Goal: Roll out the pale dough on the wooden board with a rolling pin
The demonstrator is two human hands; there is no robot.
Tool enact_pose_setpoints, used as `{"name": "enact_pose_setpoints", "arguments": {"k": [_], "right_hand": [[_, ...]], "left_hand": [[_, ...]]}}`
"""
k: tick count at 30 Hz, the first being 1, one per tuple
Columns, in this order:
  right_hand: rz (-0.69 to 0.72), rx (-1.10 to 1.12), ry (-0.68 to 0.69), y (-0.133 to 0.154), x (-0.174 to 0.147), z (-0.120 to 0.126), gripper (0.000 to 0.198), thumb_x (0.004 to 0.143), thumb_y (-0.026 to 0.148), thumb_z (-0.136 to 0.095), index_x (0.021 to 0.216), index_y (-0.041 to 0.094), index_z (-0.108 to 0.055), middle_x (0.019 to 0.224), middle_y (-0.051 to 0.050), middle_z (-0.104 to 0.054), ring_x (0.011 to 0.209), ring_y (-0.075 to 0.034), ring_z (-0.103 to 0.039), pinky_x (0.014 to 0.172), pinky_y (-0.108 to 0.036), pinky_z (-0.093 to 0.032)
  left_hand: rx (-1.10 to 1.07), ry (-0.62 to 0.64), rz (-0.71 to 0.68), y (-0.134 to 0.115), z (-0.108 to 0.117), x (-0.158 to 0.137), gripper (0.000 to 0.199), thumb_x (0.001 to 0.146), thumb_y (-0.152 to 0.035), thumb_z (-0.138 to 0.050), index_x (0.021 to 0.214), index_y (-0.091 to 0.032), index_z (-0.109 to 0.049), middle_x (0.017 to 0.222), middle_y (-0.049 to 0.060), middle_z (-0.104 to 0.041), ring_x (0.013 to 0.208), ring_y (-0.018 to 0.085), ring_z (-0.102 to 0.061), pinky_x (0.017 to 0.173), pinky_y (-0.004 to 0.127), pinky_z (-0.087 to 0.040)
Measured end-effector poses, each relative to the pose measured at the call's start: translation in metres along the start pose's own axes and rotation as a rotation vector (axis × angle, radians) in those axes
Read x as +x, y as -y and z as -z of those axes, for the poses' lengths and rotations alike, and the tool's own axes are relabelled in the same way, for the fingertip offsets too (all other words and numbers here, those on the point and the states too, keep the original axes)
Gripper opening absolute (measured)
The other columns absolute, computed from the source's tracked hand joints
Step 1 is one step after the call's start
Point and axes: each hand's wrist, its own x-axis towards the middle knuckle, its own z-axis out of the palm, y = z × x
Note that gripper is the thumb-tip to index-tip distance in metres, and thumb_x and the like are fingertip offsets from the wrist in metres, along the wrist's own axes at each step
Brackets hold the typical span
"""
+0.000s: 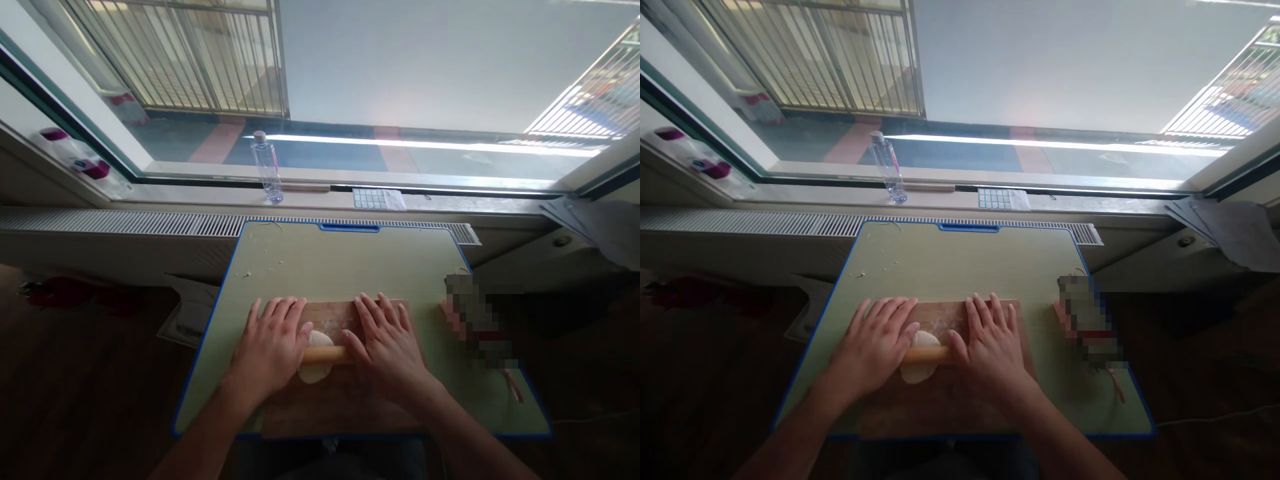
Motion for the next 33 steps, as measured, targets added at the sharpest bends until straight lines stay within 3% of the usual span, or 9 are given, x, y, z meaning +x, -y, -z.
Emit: {"name": "enact_pose_setpoints", "arguments": {"k": [9,15,20,23,27,33], "right_hand": [[-0.007,0.035,-0.012,-0.002,0.003,-0.006,0.066,0.109,0.057,-0.048,0.164,0.021,-0.056,0.169,-0.010,-0.053,0.163,-0.041,-0.037,0.133,-0.064,-0.028],[-0.026,-0.032,-0.046,0.000,0.001,-0.004,0.064,0.113,0.055,-0.040,0.167,0.023,-0.051,0.175,-0.009,-0.047,0.167,-0.039,-0.027,0.134,-0.066,-0.019],[-0.124,-0.023,-0.126,0.021,-0.006,0.001,0.064,0.115,0.049,-0.033,0.171,0.019,-0.044,0.177,-0.012,-0.042,0.168,-0.038,-0.024,0.134,-0.067,-0.015],[-0.111,0.021,-0.114,0.034,-0.006,-0.003,0.067,0.115,0.056,-0.032,0.170,0.020,-0.046,0.176,-0.010,-0.044,0.167,-0.038,-0.027,0.134,-0.066,-0.017],[-0.114,0.001,-0.114,0.040,-0.005,-0.008,0.066,0.115,0.059,-0.029,0.166,0.023,-0.052,0.174,-0.010,-0.047,0.165,-0.038,-0.030,0.133,-0.066,-0.021],[-0.148,0.006,-0.107,0.026,0.000,-0.010,0.066,0.114,0.062,-0.032,0.168,0.028,-0.051,0.175,-0.006,-0.046,0.166,-0.039,-0.028,0.133,-0.067,-0.020]], "left_hand": [[0.044,0.041,-0.009,0.003,0.001,0.000,0.046,0.108,-0.041,-0.050,0.149,-0.029,-0.068,0.149,0.010,-0.072,0.137,0.035,-0.065,0.126,0.065,-0.041],[0.149,-0.017,-0.017,-0.005,0.000,0.001,0.046,0.111,-0.045,-0.045,0.148,-0.031,-0.068,0.154,0.008,-0.069,0.144,0.031,-0.060,0.129,0.061,-0.036],[0.194,-0.054,0.069,-0.025,0.007,-0.003,0.043,0.111,-0.043,-0.042,0.135,-0.026,-0.075,0.148,0.012,-0.072,0.138,0.033,-0.061,0.129,0.069,-0.031],[0.216,-0.100,0.151,-0.028,0.007,-0.010,0.044,0.111,-0.044,-0.041,0.131,-0.025,-0.076,0.142,0.013,-0.074,0.134,0.034,-0.063,0.128,0.069,-0.030],[0.188,-0.059,0.207,-0.020,0.005,-0.013,0.049,0.110,-0.046,-0.039,0.141,-0.025,-0.071,0.150,0.013,-0.070,0.137,0.034,-0.061,0.123,0.064,-0.038],[0.233,0.021,0.100,-0.011,0.009,-0.003,0.054,0.110,-0.044,-0.037,0.154,-0.027,-0.064,0.163,0.011,-0.061,0.149,0.035,-0.053,0.126,0.066,-0.036]]}}
